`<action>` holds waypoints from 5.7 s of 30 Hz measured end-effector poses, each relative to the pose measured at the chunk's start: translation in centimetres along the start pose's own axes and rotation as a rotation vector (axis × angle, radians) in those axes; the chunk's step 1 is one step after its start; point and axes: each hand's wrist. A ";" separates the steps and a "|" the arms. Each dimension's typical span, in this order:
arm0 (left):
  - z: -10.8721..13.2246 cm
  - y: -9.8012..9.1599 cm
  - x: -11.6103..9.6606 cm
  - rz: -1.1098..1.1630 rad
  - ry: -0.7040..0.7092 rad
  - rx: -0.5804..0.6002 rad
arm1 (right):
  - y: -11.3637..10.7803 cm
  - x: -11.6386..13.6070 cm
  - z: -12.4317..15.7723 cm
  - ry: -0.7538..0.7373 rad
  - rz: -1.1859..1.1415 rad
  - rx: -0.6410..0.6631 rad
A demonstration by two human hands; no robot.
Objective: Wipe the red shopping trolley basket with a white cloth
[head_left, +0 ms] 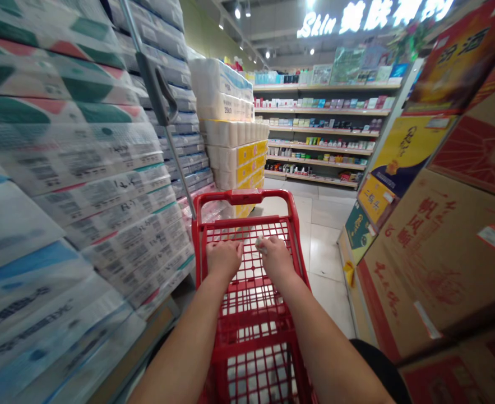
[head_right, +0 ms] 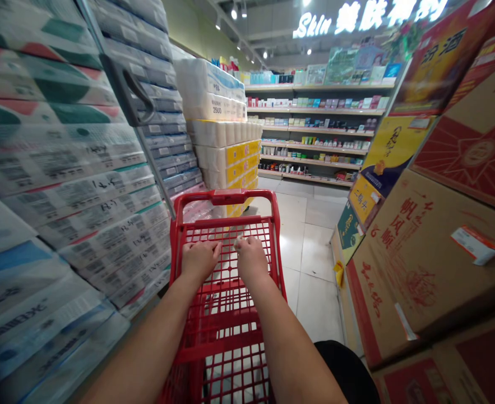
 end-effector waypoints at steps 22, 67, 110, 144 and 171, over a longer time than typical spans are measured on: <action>0.1 -0.3 -0.1 -0.015 0.019 0.006 | 0.9 -0.8 -0.4 -0.019 -0.003 -0.107; -0.1 0.4 0.4 -0.034 0.112 -0.093 | -1.4 1.4 0.2 -0.081 0.100 0.227; 0.1 0.0 0.3 -0.016 0.099 -0.080 | 0.7 0.1 -0.7 0.025 0.077 -0.036; -4.1 1.8 0.7 0.013 0.065 0.023 | 2.6 -2.2 -3.6 -0.024 0.002 0.001; -3.5 3.5 -1.9 0.186 0.135 -0.041 | 0.6 -4.2 -1.4 0.032 0.055 0.046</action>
Point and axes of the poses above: each hand's wrist, its own z-axis away from the middle knuckle, its own y-axis out of the palm, x = y × z, and after that the axes turned 7 degrees about -y, right-handed
